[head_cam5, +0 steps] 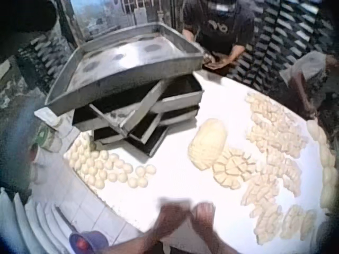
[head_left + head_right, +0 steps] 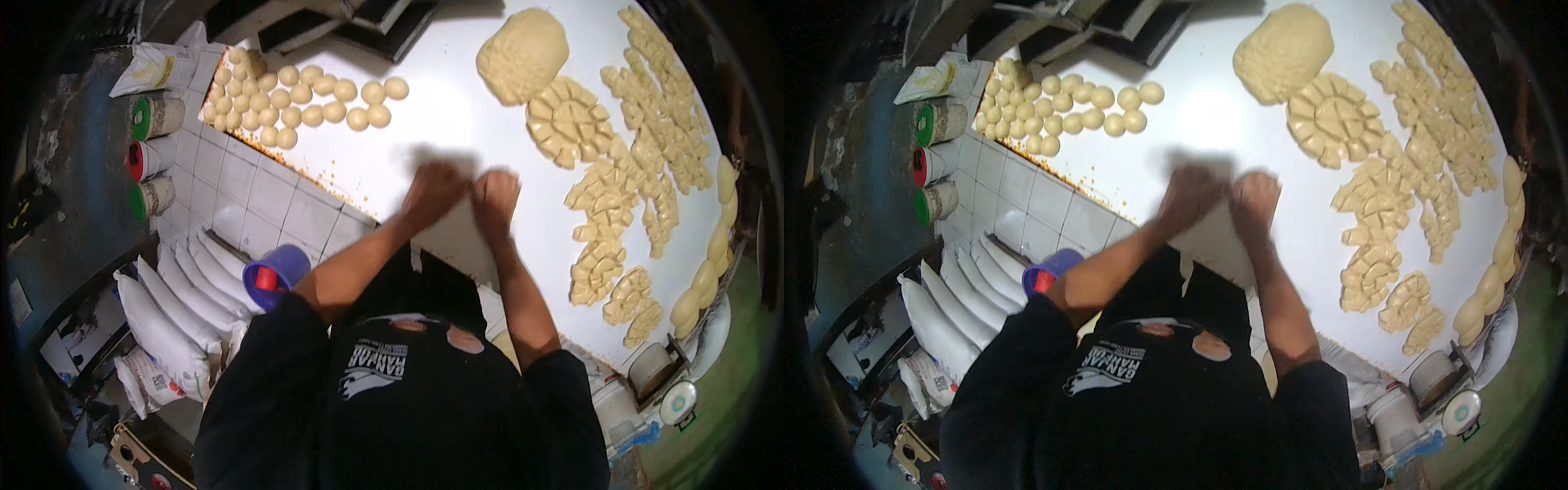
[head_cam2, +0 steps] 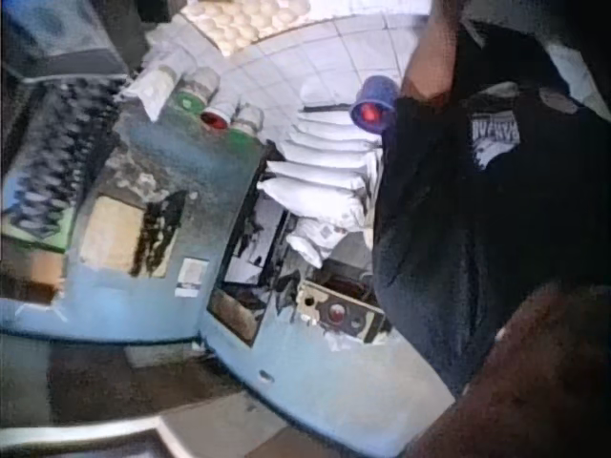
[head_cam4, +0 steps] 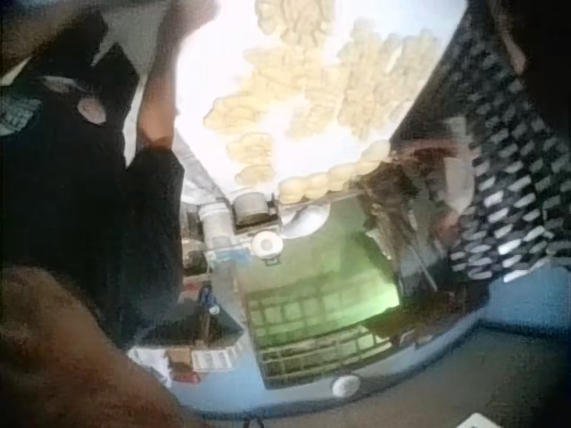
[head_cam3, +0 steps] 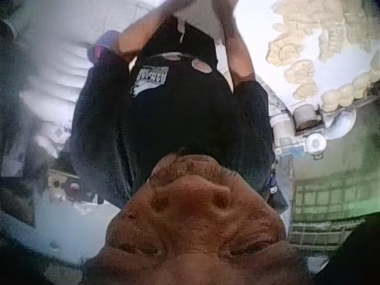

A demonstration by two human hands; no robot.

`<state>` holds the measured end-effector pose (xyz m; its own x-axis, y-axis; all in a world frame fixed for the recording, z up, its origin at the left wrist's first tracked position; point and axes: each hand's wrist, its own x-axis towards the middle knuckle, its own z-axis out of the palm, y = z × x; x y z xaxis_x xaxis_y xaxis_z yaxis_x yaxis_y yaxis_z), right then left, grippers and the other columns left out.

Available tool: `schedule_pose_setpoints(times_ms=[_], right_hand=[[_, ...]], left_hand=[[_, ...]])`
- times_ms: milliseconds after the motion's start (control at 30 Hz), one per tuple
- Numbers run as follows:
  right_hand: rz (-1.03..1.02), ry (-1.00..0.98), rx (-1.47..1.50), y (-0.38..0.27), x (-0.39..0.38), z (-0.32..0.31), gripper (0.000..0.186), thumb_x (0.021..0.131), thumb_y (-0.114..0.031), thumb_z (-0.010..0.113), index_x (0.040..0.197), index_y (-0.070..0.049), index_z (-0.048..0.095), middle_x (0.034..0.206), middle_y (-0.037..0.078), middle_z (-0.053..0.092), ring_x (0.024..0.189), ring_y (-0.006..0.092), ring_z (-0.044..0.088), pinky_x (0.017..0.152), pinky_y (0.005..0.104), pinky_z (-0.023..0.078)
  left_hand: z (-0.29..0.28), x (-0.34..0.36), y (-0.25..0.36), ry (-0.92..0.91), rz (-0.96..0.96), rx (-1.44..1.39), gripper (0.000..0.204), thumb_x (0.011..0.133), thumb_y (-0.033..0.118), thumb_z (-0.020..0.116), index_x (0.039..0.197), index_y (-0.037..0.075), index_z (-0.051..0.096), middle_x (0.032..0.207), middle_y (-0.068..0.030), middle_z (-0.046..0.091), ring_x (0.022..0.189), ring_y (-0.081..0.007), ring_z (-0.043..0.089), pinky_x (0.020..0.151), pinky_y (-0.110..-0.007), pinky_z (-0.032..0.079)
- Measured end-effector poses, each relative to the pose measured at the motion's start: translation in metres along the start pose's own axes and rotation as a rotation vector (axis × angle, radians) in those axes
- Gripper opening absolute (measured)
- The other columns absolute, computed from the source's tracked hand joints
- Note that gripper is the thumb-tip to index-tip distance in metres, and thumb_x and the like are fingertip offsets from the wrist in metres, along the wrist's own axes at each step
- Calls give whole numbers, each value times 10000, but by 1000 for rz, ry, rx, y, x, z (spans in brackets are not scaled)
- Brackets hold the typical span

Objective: The person moves a stack of metal trays and then uses both hands to roll portions of dough into small, round balls on a white table.

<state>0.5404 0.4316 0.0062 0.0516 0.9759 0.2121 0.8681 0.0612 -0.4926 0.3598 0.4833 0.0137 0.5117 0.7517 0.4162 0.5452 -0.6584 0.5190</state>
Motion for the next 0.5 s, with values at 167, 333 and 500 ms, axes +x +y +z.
schedule_pose_setpoints(times_ms=[167,333,500], right_hand=[[-73,-76,-191,46,8,-39,352,840,-305,855,794,-52,615,847,115,611,859,345,555,801,484,415],[19,-82,26,-2,4,-32,189,931,-149,758,1009,-20,644,1092,197,646,1067,379,587,942,504,447],[281,-282,88,-9,12,-75,365,975,-101,692,1307,17,598,1315,220,633,1269,409,563,1110,497,442]], left_hand=[[-44,-21,-63,-546,-240,-23,152,853,197,753,797,90,661,852,-117,651,859,-312,642,752,-459,497],[-2,-26,-32,-75,-28,-226,206,900,214,747,1048,104,656,1063,-112,649,1112,-319,606,970,-498,469],[-63,-65,-69,-160,71,-82,175,962,189,677,1100,87,644,1218,-92,625,1191,-291,589,1030,-467,476]])
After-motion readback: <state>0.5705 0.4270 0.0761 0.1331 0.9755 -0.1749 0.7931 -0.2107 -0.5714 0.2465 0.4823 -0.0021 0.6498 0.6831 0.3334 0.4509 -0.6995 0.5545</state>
